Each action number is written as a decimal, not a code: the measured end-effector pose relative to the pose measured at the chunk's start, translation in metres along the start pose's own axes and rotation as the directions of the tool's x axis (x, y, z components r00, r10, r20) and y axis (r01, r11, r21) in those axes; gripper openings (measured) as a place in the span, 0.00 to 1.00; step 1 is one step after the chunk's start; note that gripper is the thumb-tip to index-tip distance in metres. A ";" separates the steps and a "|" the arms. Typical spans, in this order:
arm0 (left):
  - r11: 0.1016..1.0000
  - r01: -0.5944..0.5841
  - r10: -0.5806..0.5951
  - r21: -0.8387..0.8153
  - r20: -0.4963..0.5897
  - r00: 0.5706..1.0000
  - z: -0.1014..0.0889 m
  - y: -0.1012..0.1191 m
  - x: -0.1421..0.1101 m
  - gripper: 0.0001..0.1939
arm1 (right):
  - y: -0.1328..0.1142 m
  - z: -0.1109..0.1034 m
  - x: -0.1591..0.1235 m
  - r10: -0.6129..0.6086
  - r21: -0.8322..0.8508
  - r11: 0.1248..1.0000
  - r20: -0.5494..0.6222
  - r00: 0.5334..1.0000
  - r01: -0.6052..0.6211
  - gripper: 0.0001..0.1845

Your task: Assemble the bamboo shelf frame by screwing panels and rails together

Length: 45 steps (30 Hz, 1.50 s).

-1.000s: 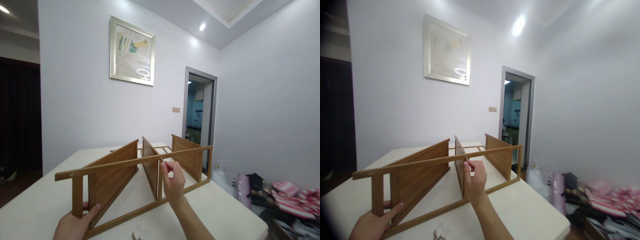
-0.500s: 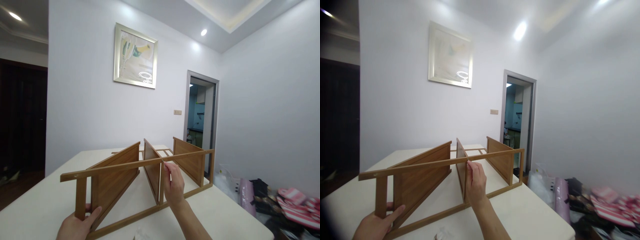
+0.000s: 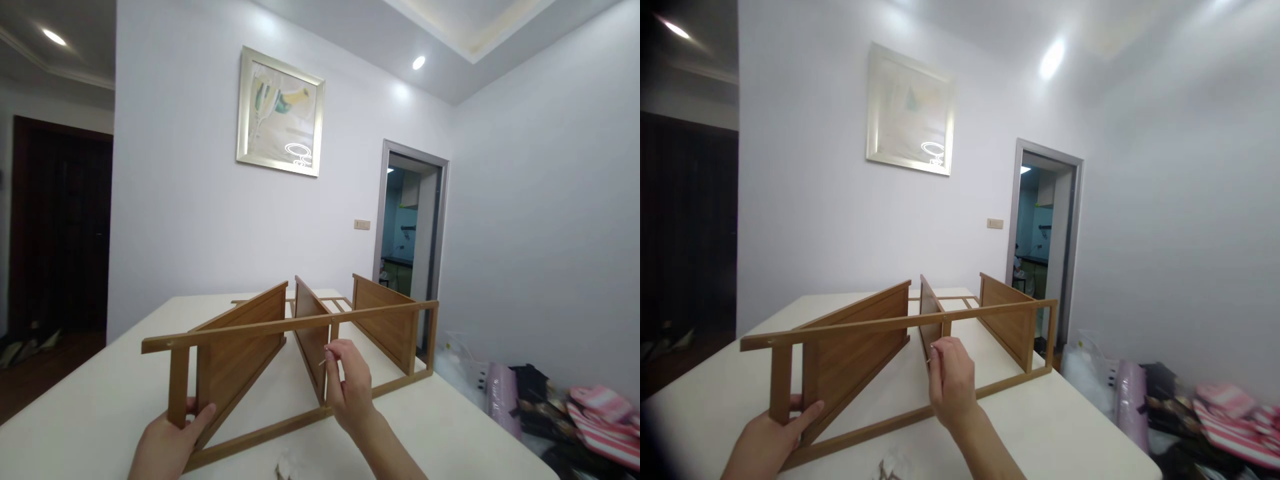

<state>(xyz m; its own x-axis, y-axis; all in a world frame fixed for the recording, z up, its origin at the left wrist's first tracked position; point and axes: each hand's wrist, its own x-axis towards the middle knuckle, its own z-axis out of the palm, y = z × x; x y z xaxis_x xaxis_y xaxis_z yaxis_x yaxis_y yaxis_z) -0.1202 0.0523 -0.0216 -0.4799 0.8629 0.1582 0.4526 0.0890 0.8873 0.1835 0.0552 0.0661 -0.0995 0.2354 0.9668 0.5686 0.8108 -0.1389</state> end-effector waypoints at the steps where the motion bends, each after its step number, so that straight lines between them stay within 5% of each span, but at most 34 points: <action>1: 1.000 -0.003 0.003 -0.008 -0.003 1.000 0.000 0.001 -0.001 0.30 | 0.000 0.000 -0.007 0.014 -0.012 1.000 0.105 0.994 -0.013 0.09; 4: 0.999 -0.007 0.007 -0.040 -0.013 1.000 0.000 0.003 -0.004 0.29 | 0.001 -0.006 -0.035 0.118 -0.067 0.993 0.374 0.920 -0.100 0.13; 6: 0.998 -0.005 0.004 -0.063 -0.014 1.000 0.000 0.004 -0.005 0.27 | 0.003 -0.016 -0.057 0.271 -0.101 0.962 0.448 0.852 -0.253 0.14; 9: 0.997 0.002 -0.002 -0.078 -0.004 1.000 0.000 0.003 -0.005 0.26 | 0.005 -0.035 -0.085 0.500 -0.153 0.857 0.474 0.725 -0.491 0.07; 12: 0.995 0.037 -0.036 -0.087 0.007 0.999 0.000 0.003 -0.005 0.25 | 0.002 -0.048 -0.103 0.624 -0.148 0.766 0.408 0.667 -0.626 0.08; 17: 0.997 0.030 -0.031 -0.065 -0.007 1.000 -0.001 0.002 -0.006 0.24 | -0.007 -0.045 -0.114 0.669 -0.145 0.732 0.341 0.660 -0.666 0.10; 25: 0.997 0.011 -0.010 -0.076 0.013 1.000 -0.001 -0.001 -0.004 0.24 | -0.015 -0.037 -0.114 0.570 -0.233 0.809 0.534 0.624 -0.539 0.05; 37: 0.992 0.007 -0.006 -0.127 0.011 1.000 0.004 -0.002 -0.001 0.26 | -0.016 -0.035 -0.105 0.566 -0.354 0.812 0.669 0.481 -0.464 0.09; 40: 0.987 -0.006 0.006 -0.158 -0.002 1.000 0.006 -0.002 -0.001 0.24 | -0.012 -0.038 -0.109 0.526 -0.333 0.841 0.687 0.501 -0.426 0.11; 45: 0.978 -0.022 0.016 -0.205 -0.032 0.999 0.010 -0.003 0.001 0.23 | 0.002 -0.043 -0.124 0.470 -0.280 0.879 0.642 0.606 -0.386 0.11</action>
<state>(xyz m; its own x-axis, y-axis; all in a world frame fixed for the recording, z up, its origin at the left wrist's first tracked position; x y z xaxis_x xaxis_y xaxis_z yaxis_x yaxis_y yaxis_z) -0.1146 0.0580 -0.0284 -0.4968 0.8477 0.1863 0.2991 -0.0343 0.9536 0.2317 0.0047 -0.0448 -0.3173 0.8677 0.3826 0.7668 0.4721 -0.4349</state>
